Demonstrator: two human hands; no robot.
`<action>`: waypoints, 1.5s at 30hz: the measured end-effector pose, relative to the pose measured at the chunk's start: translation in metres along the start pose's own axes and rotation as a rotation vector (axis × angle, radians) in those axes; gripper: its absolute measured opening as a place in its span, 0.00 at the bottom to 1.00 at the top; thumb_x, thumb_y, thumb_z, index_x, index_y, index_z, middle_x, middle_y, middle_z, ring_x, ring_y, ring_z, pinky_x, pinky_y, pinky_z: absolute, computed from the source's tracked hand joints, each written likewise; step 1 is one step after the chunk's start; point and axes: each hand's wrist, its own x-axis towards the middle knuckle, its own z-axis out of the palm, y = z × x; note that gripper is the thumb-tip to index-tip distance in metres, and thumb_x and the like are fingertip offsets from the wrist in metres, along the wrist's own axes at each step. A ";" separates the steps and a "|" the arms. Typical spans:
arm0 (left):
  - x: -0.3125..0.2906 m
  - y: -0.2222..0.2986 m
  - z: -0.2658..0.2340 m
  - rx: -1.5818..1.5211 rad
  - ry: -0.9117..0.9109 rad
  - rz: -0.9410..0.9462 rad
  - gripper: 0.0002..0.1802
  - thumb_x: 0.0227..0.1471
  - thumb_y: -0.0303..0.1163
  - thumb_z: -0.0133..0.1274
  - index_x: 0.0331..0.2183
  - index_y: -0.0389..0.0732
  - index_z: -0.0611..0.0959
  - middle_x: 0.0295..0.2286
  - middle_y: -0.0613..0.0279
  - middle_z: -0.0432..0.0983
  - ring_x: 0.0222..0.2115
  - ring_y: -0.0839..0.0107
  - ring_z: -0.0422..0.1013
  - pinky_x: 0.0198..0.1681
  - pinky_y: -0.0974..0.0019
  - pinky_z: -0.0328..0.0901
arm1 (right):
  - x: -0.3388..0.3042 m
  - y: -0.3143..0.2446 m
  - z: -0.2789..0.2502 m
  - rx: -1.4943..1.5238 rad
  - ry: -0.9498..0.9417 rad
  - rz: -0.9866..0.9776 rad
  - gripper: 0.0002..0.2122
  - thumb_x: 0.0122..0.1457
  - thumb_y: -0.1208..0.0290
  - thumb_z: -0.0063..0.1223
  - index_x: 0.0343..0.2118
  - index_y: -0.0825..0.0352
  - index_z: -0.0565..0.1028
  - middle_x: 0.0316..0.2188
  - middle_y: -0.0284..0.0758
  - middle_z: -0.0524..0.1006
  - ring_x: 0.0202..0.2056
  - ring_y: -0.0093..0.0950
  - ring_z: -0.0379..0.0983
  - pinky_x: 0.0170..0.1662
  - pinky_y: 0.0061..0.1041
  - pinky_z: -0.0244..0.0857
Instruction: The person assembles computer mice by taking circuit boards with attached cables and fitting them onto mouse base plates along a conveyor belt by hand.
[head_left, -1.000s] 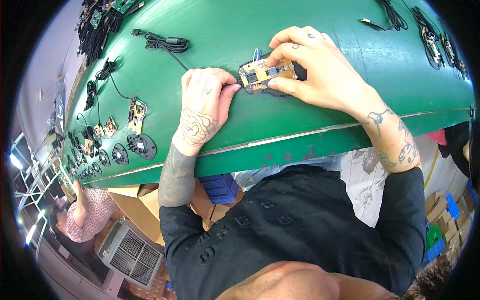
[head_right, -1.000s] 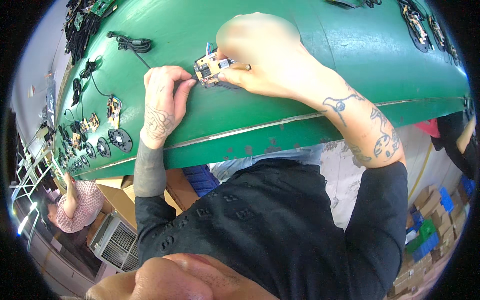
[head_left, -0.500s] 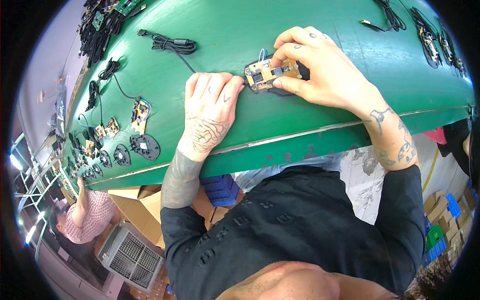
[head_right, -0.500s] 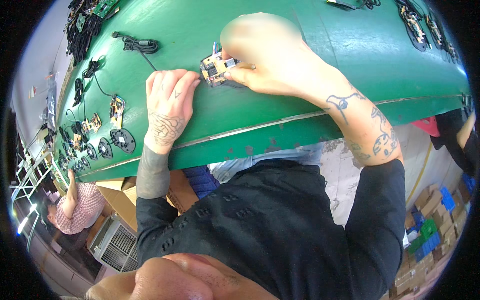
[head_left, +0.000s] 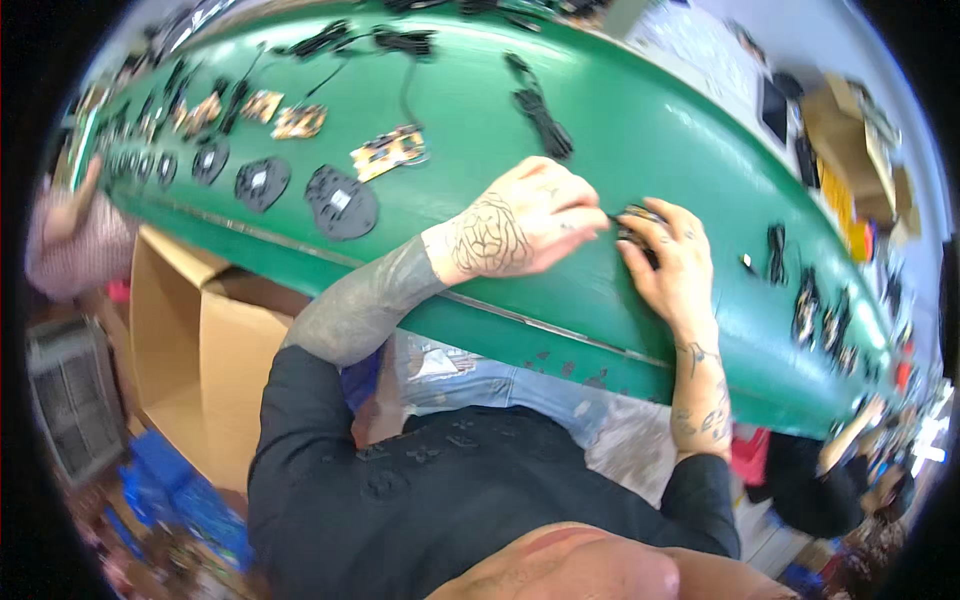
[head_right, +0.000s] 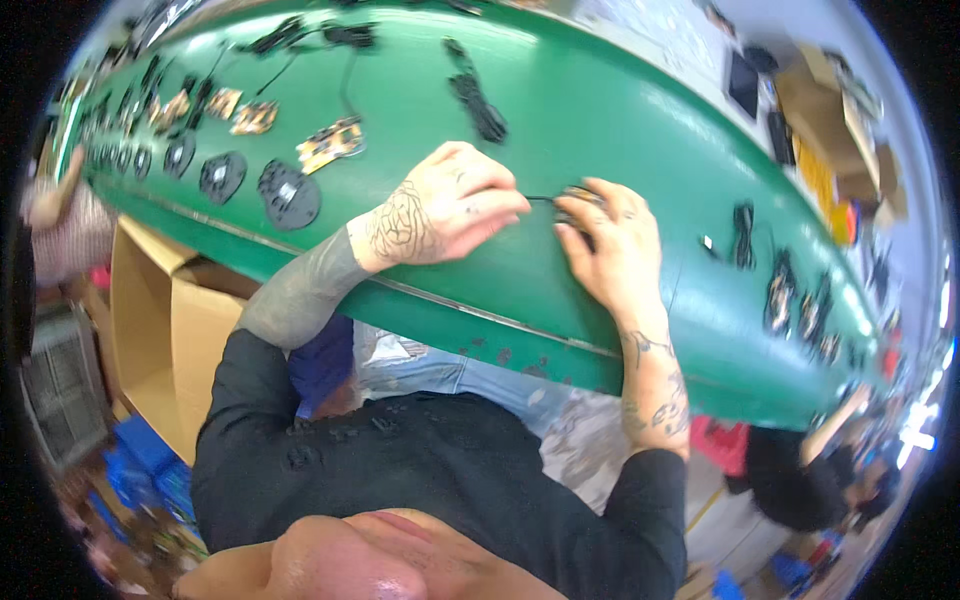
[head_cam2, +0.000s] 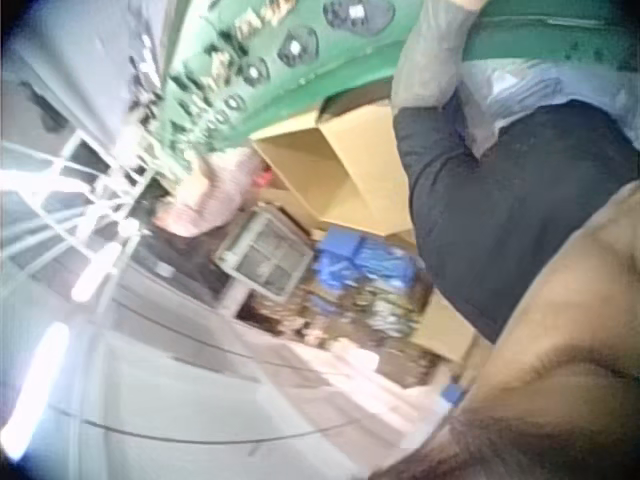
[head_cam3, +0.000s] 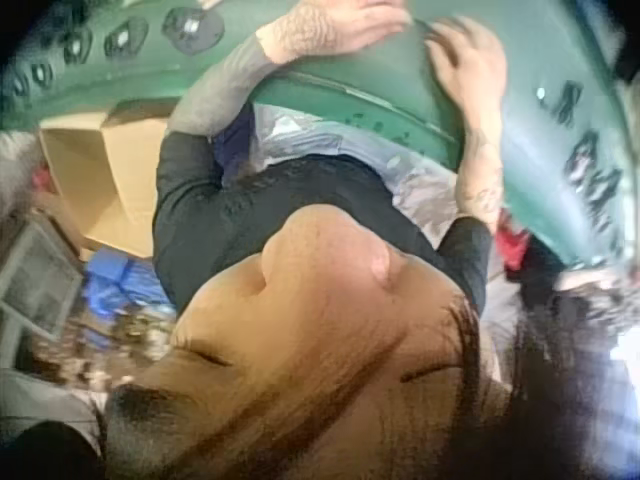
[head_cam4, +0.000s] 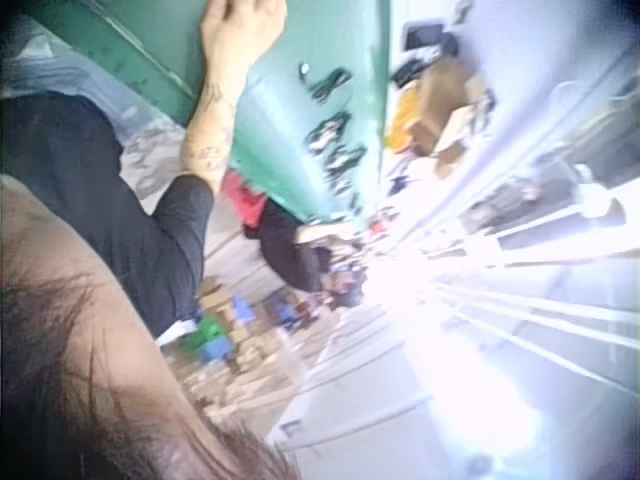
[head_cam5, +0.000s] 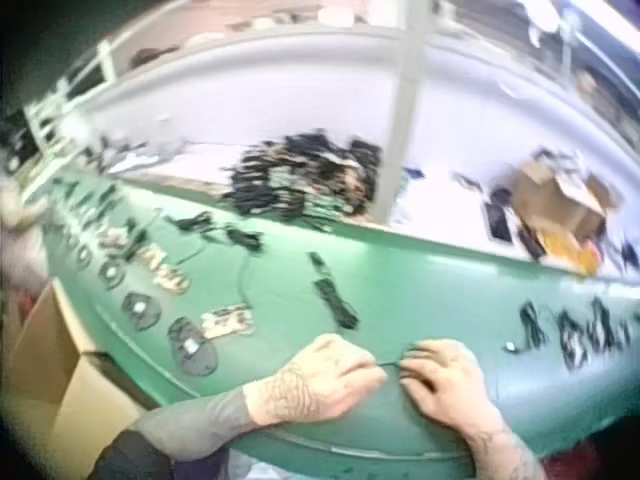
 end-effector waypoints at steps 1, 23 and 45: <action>0.005 0.008 -0.014 -0.149 0.102 0.042 0.16 0.44 0.28 0.63 0.39 0.44 0.81 0.33 0.65 0.75 0.33 0.63 0.71 0.39 0.61 0.66 | -0.001 0.009 0.000 -0.112 0.038 0.097 0.12 0.50 0.67 0.65 0.40 0.54 0.82 0.47 0.37 0.77 0.51 0.39 0.71 0.54 0.38 0.66; -0.169 -0.045 -0.156 0.226 0.210 -0.612 0.24 0.50 0.20 0.55 0.50 0.44 0.78 0.50 0.61 0.73 0.52 0.58 0.68 0.55 0.56 0.63 | 0.181 -0.143 0.119 0.173 -0.209 -0.521 0.19 0.55 0.70 0.59 0.51 0.59 0.76 0.51 0.39 0.75 0.51 0.40 0.73 0.54 0.35 0.68; -0.072 0.036 -0.024 0.163 -0.224 -0.451 0.22 0.51 0.36 0.61 0.50 0.52 0.80 0.48 0.53 0.69 0.49 0.54 0.67 0.52 0.53 0.63 | 0.010 0.027 0.050 0.895 0.097 0.375 0.19 0.60 0.68 0.60 0.54 0.64 0.73 0.46 0.36 0.74 0.37 0.22 0.76 0.40 0.21 0.72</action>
